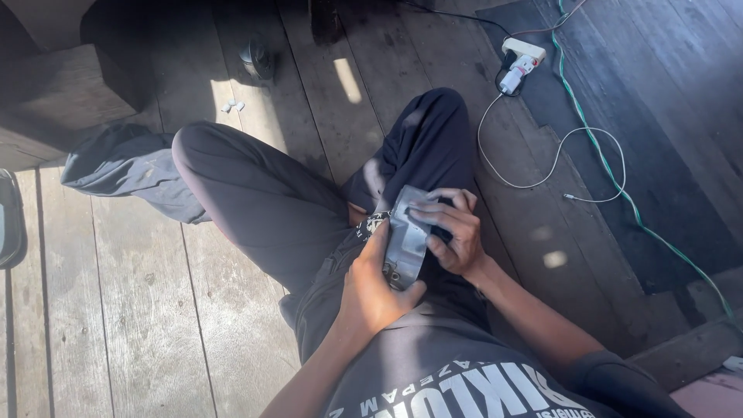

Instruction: The person sits on a wooden floor and sands a small metal part with a sanding block. They hold the part in their left hand and rub the sanding block over its surfaces, occasionally rotating the part to reach different sides.

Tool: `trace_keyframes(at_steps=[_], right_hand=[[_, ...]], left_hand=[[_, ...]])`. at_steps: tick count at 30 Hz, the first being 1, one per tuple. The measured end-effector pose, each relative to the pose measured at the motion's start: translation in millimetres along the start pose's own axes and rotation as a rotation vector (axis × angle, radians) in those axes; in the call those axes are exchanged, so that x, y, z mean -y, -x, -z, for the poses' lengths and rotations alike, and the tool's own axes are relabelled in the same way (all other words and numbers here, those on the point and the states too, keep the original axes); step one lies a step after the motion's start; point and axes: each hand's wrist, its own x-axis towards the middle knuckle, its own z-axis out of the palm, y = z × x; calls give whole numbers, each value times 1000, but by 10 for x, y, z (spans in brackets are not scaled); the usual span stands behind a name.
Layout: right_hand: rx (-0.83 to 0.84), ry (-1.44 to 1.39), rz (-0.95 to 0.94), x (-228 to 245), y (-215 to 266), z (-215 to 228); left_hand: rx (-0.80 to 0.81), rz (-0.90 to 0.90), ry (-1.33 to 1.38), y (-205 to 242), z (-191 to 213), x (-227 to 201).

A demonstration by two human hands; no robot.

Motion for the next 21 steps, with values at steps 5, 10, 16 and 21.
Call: trace_keyframes(at_steps=[5,10,16,21], right_hand=[[35,-42,47,42,48,31],[-25,-16,-20,-58,-50,-26],[-8,-145,-6,242,49,-33],[-25,-166,37,393,37,-17]], left_hand=[[-1,-6,-6,30,16,-146],[-10,71,-51,12,-4,-95],[19,13,-54,42,54,-60],[6,-37,12,144,167,-263]])
